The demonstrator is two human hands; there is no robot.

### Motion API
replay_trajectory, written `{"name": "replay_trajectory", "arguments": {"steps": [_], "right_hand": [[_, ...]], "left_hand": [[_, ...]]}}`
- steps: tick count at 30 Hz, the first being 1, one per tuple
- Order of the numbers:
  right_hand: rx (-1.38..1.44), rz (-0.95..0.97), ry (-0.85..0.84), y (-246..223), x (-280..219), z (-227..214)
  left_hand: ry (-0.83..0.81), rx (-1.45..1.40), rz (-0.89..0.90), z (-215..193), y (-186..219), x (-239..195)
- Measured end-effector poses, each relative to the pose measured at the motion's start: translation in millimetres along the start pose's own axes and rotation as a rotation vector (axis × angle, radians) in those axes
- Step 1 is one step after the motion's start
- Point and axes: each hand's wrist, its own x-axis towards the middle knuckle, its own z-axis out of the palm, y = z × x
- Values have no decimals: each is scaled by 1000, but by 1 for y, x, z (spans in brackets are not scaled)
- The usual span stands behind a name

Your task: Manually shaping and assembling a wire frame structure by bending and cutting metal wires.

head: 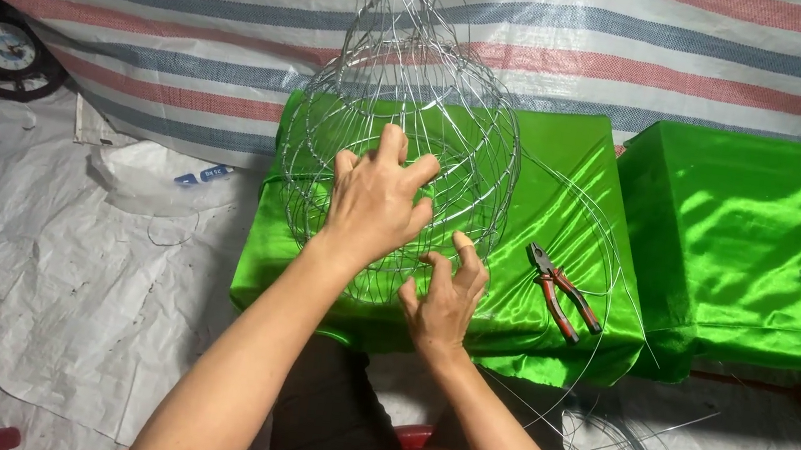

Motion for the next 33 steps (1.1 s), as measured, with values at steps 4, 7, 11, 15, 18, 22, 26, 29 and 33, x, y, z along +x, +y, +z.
{"name": "replay_trajectory", "arguments": {"steps": [4, 7, 11, 15, 18, 22, 26, 29, 33], "right_hand": [[15, 35, -27, 2, 2, -5], [6, 57, -59, 4, 3, -9], [16, 70, -81, 2, 5, -16], [47, 83, -81, 1, 9, -22], [116, 71, -74, 6, 6, -18], [104, 56, -52, 6, 6, -16], [84, 49, -41, 6, 5, -15], [43, 105, -114, 1, 10, -22], [35, 99, -113, 3, 12, -23]], "left_hand": [[-9, 13, 8, 6, 1, -1], [0, 80, 15, -10, 17, -9], [247, 54, 30, -30, 41, -50], [360, -131, -179, 65, 34, -142], [370, -467, -483, 146, 36, -207], [230, -1034, -1188, 200, 45, -232], [323, -1501, -1398, 175, 53, -192], [314, -1643, -1385, 176, 53, -175], [405, -1824, -1413, 183, 55, -166]]}}
